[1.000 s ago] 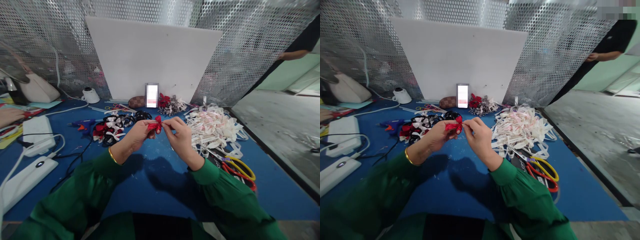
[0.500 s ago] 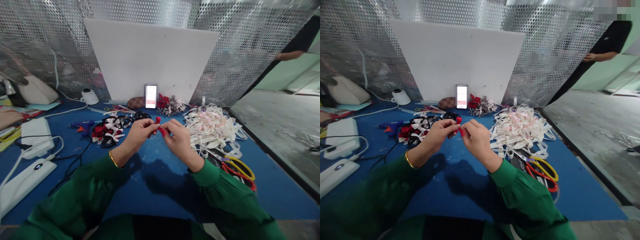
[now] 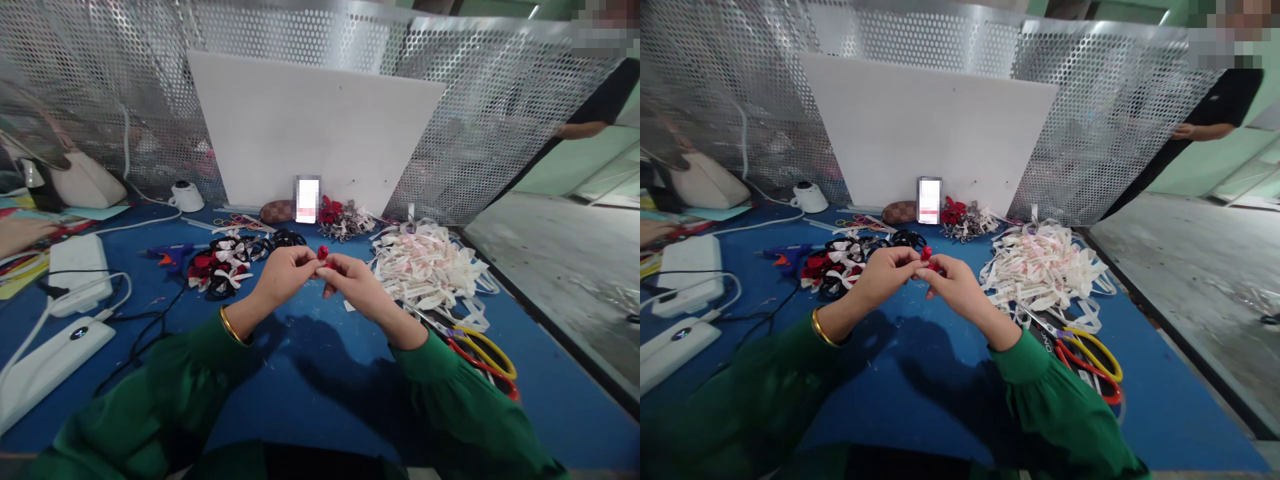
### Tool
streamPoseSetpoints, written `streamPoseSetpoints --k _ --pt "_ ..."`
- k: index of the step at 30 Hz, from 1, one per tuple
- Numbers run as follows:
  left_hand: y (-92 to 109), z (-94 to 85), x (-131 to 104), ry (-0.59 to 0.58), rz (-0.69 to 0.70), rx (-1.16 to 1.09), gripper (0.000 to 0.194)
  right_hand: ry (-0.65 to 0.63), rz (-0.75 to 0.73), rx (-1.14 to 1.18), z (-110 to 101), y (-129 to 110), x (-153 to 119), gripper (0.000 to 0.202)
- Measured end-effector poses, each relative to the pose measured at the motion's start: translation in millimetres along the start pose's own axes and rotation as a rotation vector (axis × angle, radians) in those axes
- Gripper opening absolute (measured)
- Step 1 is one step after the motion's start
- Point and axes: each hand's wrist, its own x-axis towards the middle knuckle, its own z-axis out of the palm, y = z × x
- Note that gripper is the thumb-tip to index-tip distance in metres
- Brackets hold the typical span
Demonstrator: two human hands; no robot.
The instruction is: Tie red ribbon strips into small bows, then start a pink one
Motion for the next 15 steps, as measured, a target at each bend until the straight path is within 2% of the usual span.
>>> streamPoseSetpoints --k 2,8,11,15 --pt "0.5 -0.8 0.7 -0.025 -0.010 0.040 0.027 0.010 -0.042 -0.092 0.5 1.0 -1.0 0.022" --pt "4.9 -0.9 -0.1 -0.071 -0.099 0.003 0.037 0.106 -0.202 -0.451 -3.5 2.0 -2.8 0.034" --pt "4.5 0.7 -0.8 -0.020 -0.132 -0.052 0.030 0.139 -0.255 -0.508 -1.8 0.8 -3.5 0.035" --pt "1.2 3.0 0.1 -0.063 -0.159 -0.189 0.031 0.132 -0.283 -0.542 2.0 3.4 -3.5 0.033"
